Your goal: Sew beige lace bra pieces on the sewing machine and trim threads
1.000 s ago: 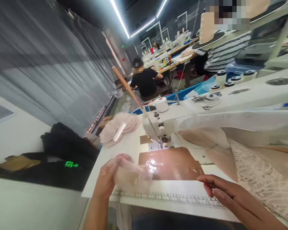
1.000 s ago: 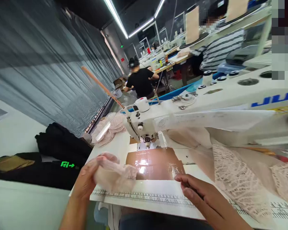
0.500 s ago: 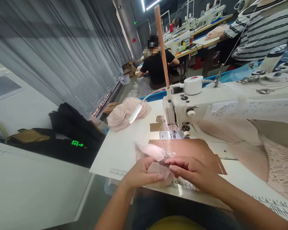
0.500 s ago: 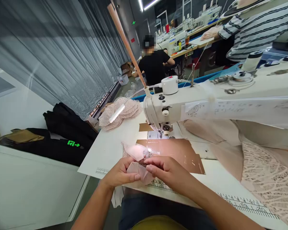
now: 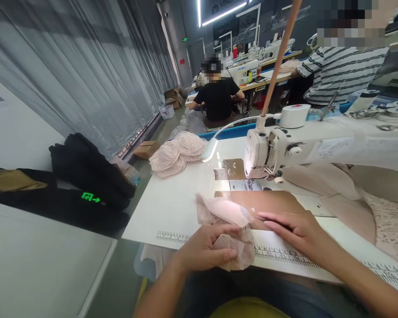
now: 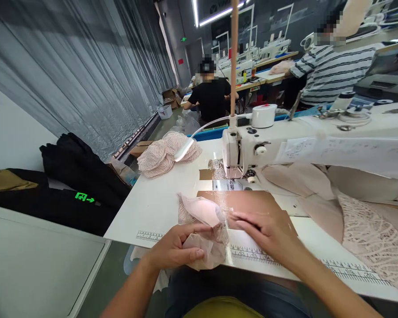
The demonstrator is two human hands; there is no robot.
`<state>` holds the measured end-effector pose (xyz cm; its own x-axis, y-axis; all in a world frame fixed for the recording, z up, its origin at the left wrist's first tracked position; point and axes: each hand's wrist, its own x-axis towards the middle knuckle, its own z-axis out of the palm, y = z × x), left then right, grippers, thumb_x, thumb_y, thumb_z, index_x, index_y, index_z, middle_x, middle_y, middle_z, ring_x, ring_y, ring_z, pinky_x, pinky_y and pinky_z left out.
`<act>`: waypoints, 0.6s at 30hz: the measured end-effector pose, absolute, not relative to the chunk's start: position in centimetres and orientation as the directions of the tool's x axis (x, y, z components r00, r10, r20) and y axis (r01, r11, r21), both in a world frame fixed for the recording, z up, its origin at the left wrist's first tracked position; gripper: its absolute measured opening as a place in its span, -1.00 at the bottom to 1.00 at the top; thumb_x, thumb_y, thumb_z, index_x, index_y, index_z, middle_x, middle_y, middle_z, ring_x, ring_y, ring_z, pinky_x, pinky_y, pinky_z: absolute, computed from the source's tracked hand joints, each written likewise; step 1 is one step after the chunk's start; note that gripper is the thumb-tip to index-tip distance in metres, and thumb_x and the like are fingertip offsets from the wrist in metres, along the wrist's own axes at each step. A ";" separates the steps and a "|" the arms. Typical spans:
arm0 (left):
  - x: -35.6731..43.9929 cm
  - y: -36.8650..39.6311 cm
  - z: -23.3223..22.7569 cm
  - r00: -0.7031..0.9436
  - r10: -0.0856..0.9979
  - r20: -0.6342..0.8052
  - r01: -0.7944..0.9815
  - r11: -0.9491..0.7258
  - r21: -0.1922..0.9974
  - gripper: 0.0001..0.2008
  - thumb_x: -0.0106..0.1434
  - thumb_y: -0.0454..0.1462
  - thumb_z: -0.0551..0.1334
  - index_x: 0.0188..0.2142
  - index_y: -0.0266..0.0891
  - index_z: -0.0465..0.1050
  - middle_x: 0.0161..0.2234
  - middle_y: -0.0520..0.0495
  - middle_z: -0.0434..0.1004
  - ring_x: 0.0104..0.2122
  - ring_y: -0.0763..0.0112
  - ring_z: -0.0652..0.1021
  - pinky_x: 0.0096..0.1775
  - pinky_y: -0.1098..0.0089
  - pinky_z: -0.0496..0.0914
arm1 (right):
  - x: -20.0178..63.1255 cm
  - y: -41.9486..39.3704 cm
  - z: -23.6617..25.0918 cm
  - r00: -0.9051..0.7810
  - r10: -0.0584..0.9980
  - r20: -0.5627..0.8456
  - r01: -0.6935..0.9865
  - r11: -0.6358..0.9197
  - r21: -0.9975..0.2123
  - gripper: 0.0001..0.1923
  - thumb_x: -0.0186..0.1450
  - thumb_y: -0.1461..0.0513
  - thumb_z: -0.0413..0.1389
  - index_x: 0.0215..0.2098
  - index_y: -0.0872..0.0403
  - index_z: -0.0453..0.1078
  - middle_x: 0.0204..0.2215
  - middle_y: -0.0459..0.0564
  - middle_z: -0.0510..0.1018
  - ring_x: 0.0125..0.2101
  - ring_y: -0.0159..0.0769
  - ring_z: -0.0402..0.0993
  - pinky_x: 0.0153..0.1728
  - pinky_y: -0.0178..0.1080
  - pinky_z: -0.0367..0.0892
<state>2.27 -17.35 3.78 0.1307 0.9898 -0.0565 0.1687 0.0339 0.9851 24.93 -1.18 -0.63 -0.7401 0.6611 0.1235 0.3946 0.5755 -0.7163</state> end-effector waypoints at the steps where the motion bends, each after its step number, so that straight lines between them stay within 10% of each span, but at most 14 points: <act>1: 2.2 -17.8 3.7 0.123 0.990 -0.062 0.179 0.040 0.983 -0.55 0.16 -0.19 0.30 0.04 -0.25 0.44 -0.03 -0.13 0.50 -0.08 0.19 0.50 -0.05 0.34 0.35 | 26.1 -0.3 -1.3 -0.685 0.710 0.165 0.512 0.629 -0.585 -0.57 0.28 -0.06 -0.02 -0.05 -0.06 0.50 -0.12 0.09 0.56 -0.10 0.10 0.43 -0.14 0.04 0.32; 4: 2.7 -18.7 3.3 0.086 0.996 -0.038 0.208 0.019 0.978 -0.62 0.17 -0.21 0.30 -0.03 -0.29 0.49 -0.19 -0.13 0.59 -0.20 0.24 0.55 -0.11 0.35 0.39 | 28.1 0.4 -1.8 -0.609 0.715 0.345 0.600 0.699 -0.390 -0.50 0.24 -0.11 -0.07 -0.22 0.02 0.55 -0.06 0.23 0.49 -0.08 0.24 0.38 -0.11 0.21 0.26; 9: 4.7 -17.5 3.3 0.040 0.988 0.149 0.201 -0.154 0.968 -0.67 0.25 -0.22 0.22 -0.02 -0.30 0.46 -0.22 -0.14 0.59 -0.22 0.29 0.56 -0.14 0.37 0.42 | 24.7 -5.8 1.4 -0.826 0.554 0.099 0.233 0.497 -0.836 -0.54 0.16 0.00 0.20 0.00 -0.05 0.41 -0.04 0.00 0.49 -0.07 -0.08 0.41 -0.08 -0.14 0.35; 12: 4.6 -16.1 3.1 -0.088 0.957 0.278 0.360 -0.229 0.904 -0.70 0.36 -0.20 0.07 -0.01 -0.25 0.43 -0.12 -0.15 0.55 -0.14 0.29 0.53 -0.06 0.32 0.40 | 22.0 -8.4 2.3 -0.896 0.437 -0.079 0.217 0.276 -0.936 -0.71 0.23 0.04 0.14 -0.31 0.11 0.43 -0.44 -0.06 0.53 -0.44 -0.26 0.41 -0.43 -0.27 0.32; 18: 2.1 -15.2 0.4 0.000 0.970 0.242 0.893 -0.108 0.436 -0.67 0.30 -0.19 0.13 0.03 -0.19 0.37 0.12 -0.21 0.33 0.13 0.03 0.30 0.13 -0.04 0.21 | 24.8 -7.3 1.2 -0.765 0.639 -0.076 0.092 -0.009 -0.996 -0.56 0.12 -0.03 0.20 -0.20 0.13 0.41 -0.35 0.04 0.55 -0.37 -0.14 0.46 -0.40 -0.19 0.38</act>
<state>2.15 -15.20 0.38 -0.0004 0.9704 0.2416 0.8934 -0.1082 0.4360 24.77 -7.29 1.19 -0.7653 0.6391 -0.0761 0.0916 -0.0089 -0.9958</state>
